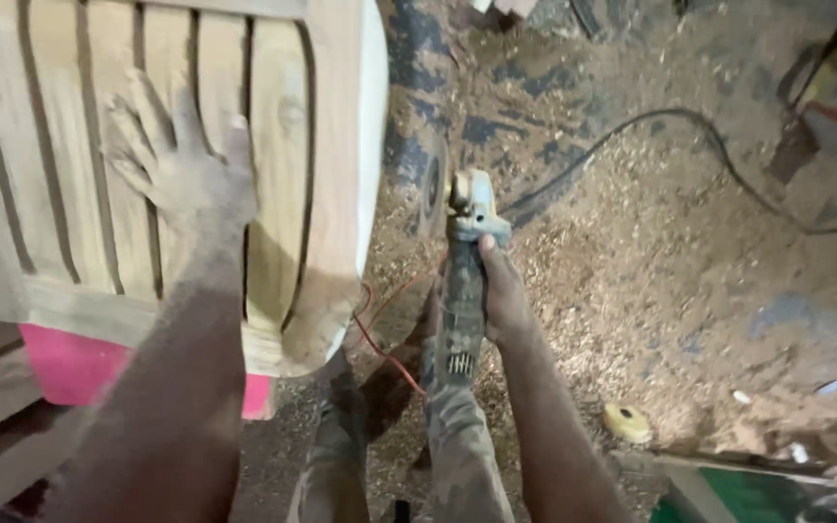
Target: Sanding a wooden chair with an angle grinder.
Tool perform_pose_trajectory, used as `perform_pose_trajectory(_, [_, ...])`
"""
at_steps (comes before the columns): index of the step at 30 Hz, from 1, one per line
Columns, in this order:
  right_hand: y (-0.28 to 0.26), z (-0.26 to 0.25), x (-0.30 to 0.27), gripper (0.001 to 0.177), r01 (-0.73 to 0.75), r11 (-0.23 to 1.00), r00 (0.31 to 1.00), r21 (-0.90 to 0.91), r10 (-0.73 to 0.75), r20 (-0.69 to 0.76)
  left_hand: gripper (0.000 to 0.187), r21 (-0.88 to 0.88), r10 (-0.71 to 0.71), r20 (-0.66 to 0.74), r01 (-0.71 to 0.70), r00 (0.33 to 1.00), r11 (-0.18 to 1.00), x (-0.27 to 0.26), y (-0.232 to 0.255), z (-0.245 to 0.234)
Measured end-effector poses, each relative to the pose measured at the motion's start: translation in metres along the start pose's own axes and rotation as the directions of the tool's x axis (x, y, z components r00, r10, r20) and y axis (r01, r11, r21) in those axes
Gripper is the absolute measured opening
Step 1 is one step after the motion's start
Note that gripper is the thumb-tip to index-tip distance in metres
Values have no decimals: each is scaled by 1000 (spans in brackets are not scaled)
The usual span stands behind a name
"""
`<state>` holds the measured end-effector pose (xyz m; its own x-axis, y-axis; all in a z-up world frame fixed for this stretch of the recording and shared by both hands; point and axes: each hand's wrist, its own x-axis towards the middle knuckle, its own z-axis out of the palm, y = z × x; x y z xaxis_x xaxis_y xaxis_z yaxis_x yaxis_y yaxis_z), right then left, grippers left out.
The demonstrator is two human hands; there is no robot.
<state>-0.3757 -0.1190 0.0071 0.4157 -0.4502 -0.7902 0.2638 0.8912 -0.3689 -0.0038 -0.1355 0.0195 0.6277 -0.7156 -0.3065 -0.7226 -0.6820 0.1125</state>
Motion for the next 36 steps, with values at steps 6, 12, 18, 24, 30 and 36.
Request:
perform_pose_trajectory(6, [-45, 53, 51, 61, -48, 981, 990, -186, 22, -136, 75, -29, 1, 45, 0, 999, 1000, 11, -5, -9])
perform_pose_trajectory(12, [-56, 64, 66, 64, -55, 995, 996, -85, 48, -75, 74, -55, 39, 9, -38, 999, 998, 16, -14, -5])
perform_pose_trajectory(18, [-65, 70, 66, 61, -64, 985, 997, -159, 55, -60, 70, -75, 78, -72, -83, 994, 994, 17, -22, 6])
perform_pose_trajectory(24, [-104, 70, 81, 63, -147, 911, 987, -385, 108, -122, 68, -116, 88, -105, -100, 991, 988, 18, -22, 5])
perform_pose_trajectory(30, [-161, 75, 101, 58, -159, 832, 987, -531, 122, -103, 72, -90, 78, -45, -82, 996, 993, 20, -24, 7])
perform_pose_trajectory(36, [-115, 100, 63, 57, -145, 875, 989, -461, 116, -91, 73, -73, 85, -39, -88, 996, 993, 17, -23, 7])
